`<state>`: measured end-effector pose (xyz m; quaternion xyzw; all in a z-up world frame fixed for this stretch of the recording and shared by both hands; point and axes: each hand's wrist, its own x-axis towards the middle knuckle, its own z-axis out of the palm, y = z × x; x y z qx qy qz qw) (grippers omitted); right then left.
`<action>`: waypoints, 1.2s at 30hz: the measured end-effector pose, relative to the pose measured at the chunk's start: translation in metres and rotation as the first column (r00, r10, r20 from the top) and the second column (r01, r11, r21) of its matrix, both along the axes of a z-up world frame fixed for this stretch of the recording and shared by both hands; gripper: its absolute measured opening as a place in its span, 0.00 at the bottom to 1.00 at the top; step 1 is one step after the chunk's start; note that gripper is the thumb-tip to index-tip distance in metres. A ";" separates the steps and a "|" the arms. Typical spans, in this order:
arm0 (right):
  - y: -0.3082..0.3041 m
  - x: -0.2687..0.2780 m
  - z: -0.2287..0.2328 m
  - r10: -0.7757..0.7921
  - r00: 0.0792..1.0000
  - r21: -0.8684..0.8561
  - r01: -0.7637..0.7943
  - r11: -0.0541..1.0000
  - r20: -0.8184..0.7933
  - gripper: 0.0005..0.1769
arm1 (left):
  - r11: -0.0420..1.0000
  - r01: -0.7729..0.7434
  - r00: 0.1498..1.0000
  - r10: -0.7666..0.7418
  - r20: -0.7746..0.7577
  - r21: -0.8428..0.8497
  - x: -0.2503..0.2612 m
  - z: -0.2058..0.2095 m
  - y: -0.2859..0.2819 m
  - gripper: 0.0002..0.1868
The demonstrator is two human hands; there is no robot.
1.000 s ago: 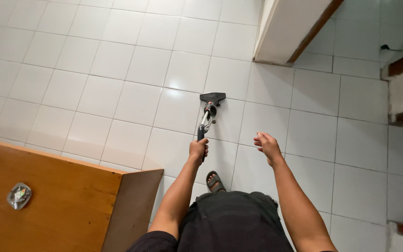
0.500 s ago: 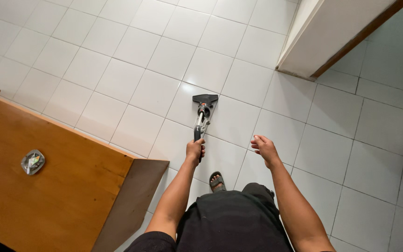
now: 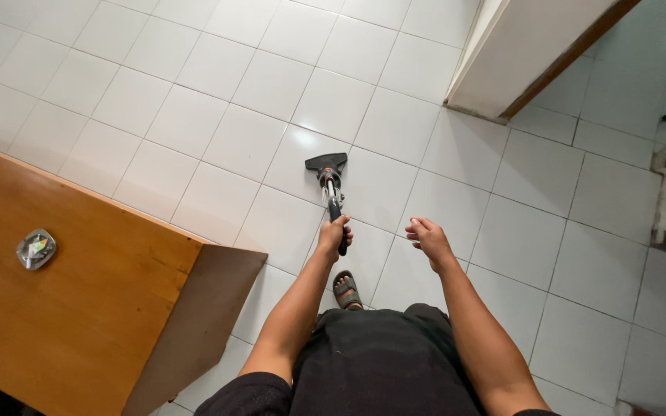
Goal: The person vacuums a tiled floor by hand, moving the vacuum head along the floor and around the corners of a wall.
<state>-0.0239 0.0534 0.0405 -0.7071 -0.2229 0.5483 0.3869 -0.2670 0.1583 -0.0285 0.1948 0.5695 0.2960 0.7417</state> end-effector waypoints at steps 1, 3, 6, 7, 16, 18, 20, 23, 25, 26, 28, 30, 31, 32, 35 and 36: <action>-0.006 0.003 0.002 0.003 1.000 -0.002 -0.003 1.000 0.002 0.24 | 1.000 -0.003 1.000 0.003 0.002 -0.002 0.007 -0.003 -0.005 0.12; -0.017 0.012 0.007 0.036 0.999 0.000 -0.036 0.999 0.012 0.24 | 1.000 -0.013 0.999 0.013 0.031 0.016 0.025 -0.006 -0.018 0.15; -0.037 0.022 0.019 0.090 0.995 -0.006 -0.090 0.996 0.043 0.24 | 0.999 -0.044 0.998 0.044 0.046 -0.003 0.048 -0.001 -0.042 0.18; -0.044 0.028 0.024 0.098 0.994 -0.008 -0.098 0.995 0.042 0.24 | 0.999 -0.051 0.998 0.052 0.045 -0.005 0.056 0.001 -0.052 0.18; -0.108 0.078 0.033 0.246 0.964 -0.021 -0.246 0.969 0.104 0.26 | 0.997 0.062 0.997 -0.060 -0.056 0.040 0.127 0.002 -0.141 0.25; -0.121 0.081 0.032 0.330 0.939 -0.019 -0.330 0.944 0.097 0.27 | 1.000 0.003 1.000 -0.003 -0.015 0.028 0.142 -0.003 -0.154 0.31; -0.129 0.080 0.036 0.375 0.922 -0.017 -0.376 0.927 0.098 0.28 | 0.997 0.037 0.999 -0.035 -0.022 0.062 0.155 -0.004 -0.166 0.33; -0.130 0.073 0.046 0.404 0.912 -0.002 -0.405 0.914 0.072 0.29 | 0.987 0.093 0.996 -0.094 0.006 0.128 0.173 0.001 -0.182 0.37; -0.129 0.069 0.054 0.398 0.916 0.012 -0.399 0.917 0.050 0.29 | 0.980 0.104 0.992 -0.113 0.047 0.167 0.181 0.007 -0.187 0.38; -0.128 0.068 0.058 0.423 0.897 -0.030 -0.423 0.906 0.126 0.29 | 0.986 0.103 0.991 -0.113 0.071 0.134 0.182 0.010 -0.190 0.37; -0.121 0.068 0.060 0.457 0.867 -0.071 -0.452 0.889 0.199 0.30 | 0.991 0.091 0.991 -0.100 0.093 0.102 0.182 0.016 -0.191 0.37; -0.106 0.068 0.053 0.493 0.802 -0.127 -0.480 0.868 0.338 0.31 | 0.967 0.210 0.977 -0.200 -0.079 0.143 0.175 0.016 -0.182 0.38; -0.098 0.069 0.049 0.503 0.796 -0.128 -0.491 0.862 0.338 0.31 | 0.970 0.198 0.979 -0.189 -0.078 0.142 0.170 0.014 -0.176 0.38; -0.088 0.072 0.046 0.511 0.750 -0.063 -0.538 0.841 0.420 0.30 | 0.961 0.208 0.975 -0.188 -0.119 0.183 0.163 0.012 -0.170 0.37; -0.054 0.079 0.046 0.527 0.666 -0.033 -0.604 0.796 0.528 0.28 | 0.958 0.176 0.977 -0.142 -0.162 0.225 0.142 0.004 -0.139 0.36; -0.042 0.080 0.051 0.540 0.635 -0.065 -0.613 0.787 0.552 0.28 | 0.964 0.142 0.981 -0.106 -0.165 0.225 0.133 0.002 -0.130 0.35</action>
